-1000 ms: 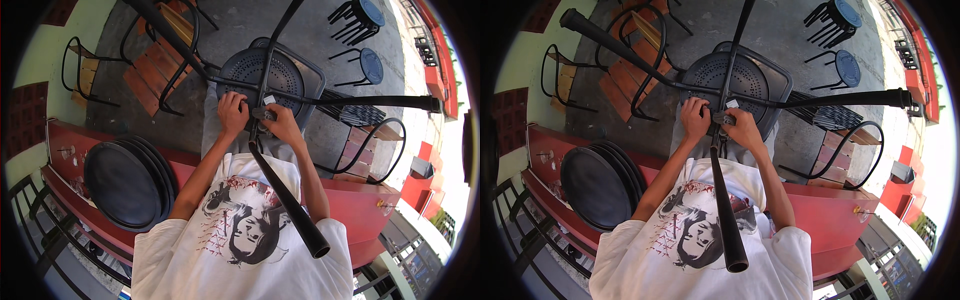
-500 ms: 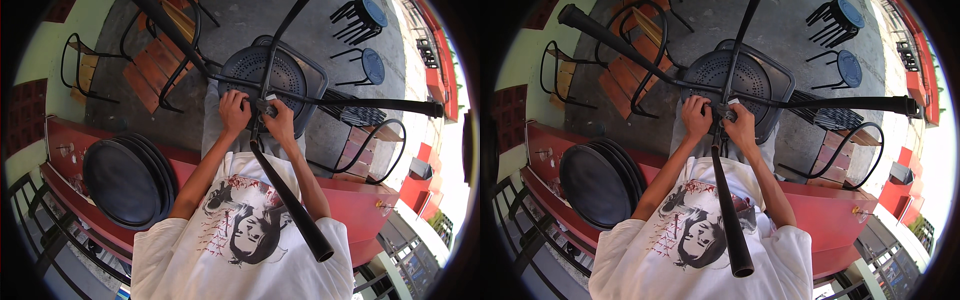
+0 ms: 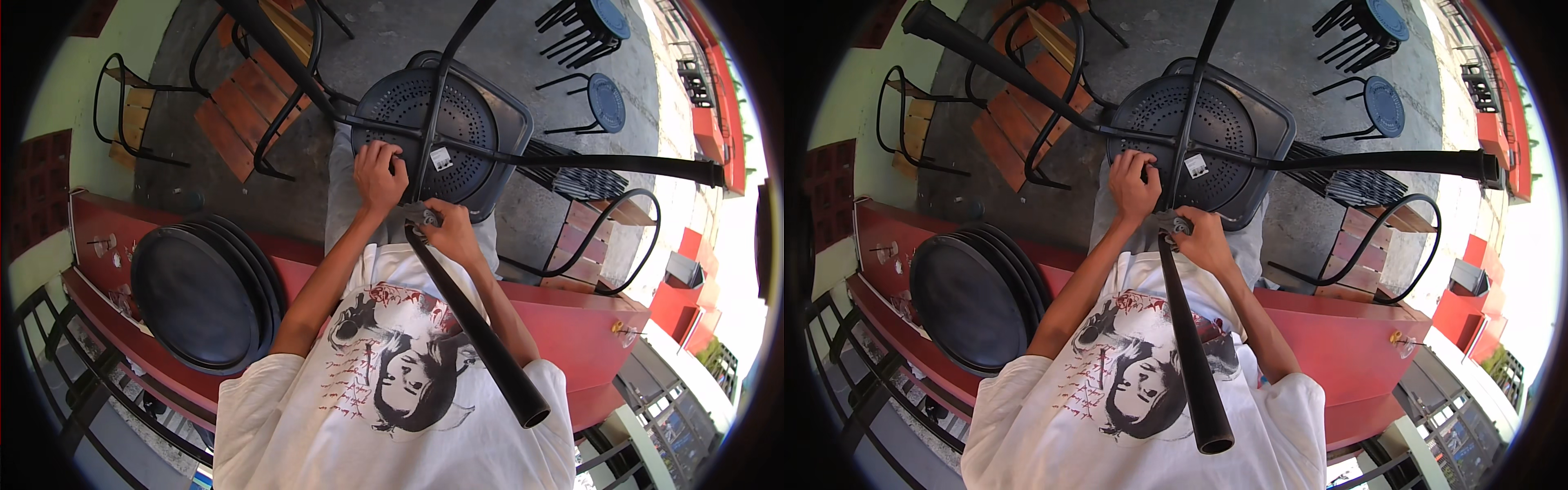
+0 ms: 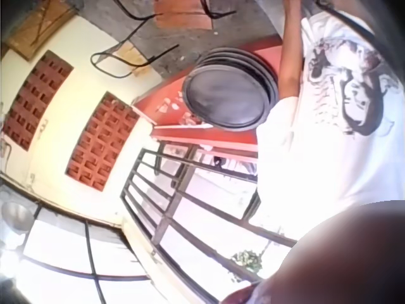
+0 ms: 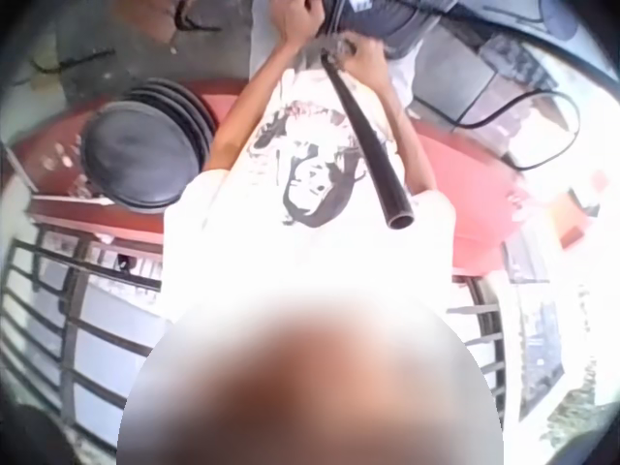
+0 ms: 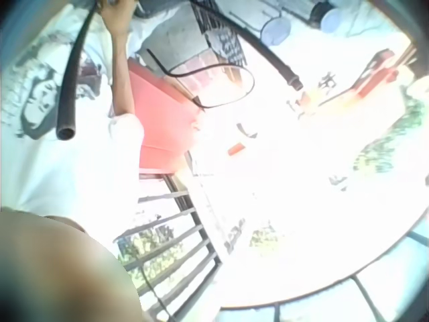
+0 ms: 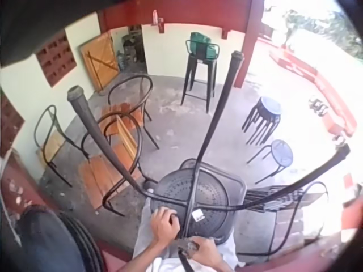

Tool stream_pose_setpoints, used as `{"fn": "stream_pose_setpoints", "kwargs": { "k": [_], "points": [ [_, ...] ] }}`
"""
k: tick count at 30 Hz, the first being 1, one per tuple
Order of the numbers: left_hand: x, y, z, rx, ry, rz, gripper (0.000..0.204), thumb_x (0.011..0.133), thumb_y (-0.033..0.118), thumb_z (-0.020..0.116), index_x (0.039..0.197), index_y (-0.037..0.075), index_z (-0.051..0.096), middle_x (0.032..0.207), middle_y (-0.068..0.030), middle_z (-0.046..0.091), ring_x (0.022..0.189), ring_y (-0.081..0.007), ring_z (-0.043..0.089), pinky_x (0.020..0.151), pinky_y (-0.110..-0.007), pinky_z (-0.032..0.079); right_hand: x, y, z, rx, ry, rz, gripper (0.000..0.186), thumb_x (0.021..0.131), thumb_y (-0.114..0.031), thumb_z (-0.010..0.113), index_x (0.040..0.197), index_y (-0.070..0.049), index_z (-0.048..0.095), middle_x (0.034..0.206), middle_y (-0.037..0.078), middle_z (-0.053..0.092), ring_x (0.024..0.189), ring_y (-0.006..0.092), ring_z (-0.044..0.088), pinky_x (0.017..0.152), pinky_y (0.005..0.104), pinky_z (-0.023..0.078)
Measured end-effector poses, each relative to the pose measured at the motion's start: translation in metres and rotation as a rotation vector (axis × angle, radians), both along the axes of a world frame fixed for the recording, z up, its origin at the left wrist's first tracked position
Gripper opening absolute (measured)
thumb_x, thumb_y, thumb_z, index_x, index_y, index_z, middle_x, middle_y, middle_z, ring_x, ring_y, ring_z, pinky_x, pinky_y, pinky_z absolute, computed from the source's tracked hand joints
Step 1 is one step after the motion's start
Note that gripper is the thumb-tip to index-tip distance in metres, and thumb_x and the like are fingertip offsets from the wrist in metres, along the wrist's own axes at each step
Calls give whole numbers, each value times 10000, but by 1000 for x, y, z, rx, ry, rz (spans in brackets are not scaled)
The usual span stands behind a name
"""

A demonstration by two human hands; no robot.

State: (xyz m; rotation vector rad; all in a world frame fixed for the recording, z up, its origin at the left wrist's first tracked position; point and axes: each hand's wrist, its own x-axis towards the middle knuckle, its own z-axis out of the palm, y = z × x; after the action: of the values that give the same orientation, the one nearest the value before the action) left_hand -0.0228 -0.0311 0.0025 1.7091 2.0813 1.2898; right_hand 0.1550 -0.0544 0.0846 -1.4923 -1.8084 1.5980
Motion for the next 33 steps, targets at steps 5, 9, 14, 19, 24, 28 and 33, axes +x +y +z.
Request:
{"fn": "stream_pose_setpoints", "kwargs": {
  "k": [5, 9, 14, 19, 24, 28, 33],
  "points": [
    [2, 0, 0, -4, 1, 3, 114, 813, 31, 644, 918, 59, 680, 922, -71, 639, 892, -322, 610, 788, -445, 478, 13, -12, -12, -38, 102, -11, 232, 819, 16, 660, 1042, 42, 720, 806, 187, 704, 691, 165, 621, 678, 334, 506],
    [1, -1, 0, -9, 21, 15, 114, 815, 31, 643, 919, 64, 677, 924, -69, 636, 887, -320, 608, 784, -445, 475, 21, -17, -5, -171, 107, 47, 232, 860, 83, 642, 1082, 55, 704, 855, 25, 704, 827, 50, 588, 732, 257, 489],
    [-1, -1, 2, 8, 15, 6, 114, 811, 30, 647, 914, 69, 675, 923, -63, 636, 885, -313, 610, 780, -439, 476, 39, 0, -14, -359, 268, 84, 237, 870, 50, 661, 1106, 47, 693, 856, 67, 703, 800, 65, 559, 719, 270, 485],
    [-2, -2, 0, 1, -7, 8, 120, 802, 42, 642, 906, 94, 671, 932, -47, 623, 894, -299, 602, 768, -430, 464, 13, 54, 12, 61, -65, 13, 286, 909, -24, 673, 1190, 20, 698, 975, 132, 726, 890, 161, 676, 813, 322, 523],
    [-3, -2, -1, 12, -45, -1, 131, 792, 40, 657, 912, 90, 679, 931, -50, 618, 893, -291, 603, 767, -426, 465, -16, 103, 6, 470, -171, 136, 331, 886, -57, 662, 1210, 7, 683, 994, 230, 691, 890, 414, 689, 804, 461, 536],
    [-2, -4, 2, -10, -80, -9, 151, 793, 15, 661, 925, 81, 692, 941, -59, 635, 901, -302, 616, 784, -420, 484, -15, 89, -1, 469, -217, 381, 356, 881, -84, 664, 1233, -28, 669, 973, 245, 687, 880, 468, 676, 800, 530, 546],
    [-4, -5, -1, -1, -86, -3, 159, 783, 14, 661, 923, 81, 691, 929, -59, 627, 893, -302, 614, 774, -428, 482, -20, 78, 10, 450, -367, 558, 348, 885, -136, 671, 1226, -68, 662, 968, 224, 708, 849, 441, 704, 767, 525, 575]
  ]
}}
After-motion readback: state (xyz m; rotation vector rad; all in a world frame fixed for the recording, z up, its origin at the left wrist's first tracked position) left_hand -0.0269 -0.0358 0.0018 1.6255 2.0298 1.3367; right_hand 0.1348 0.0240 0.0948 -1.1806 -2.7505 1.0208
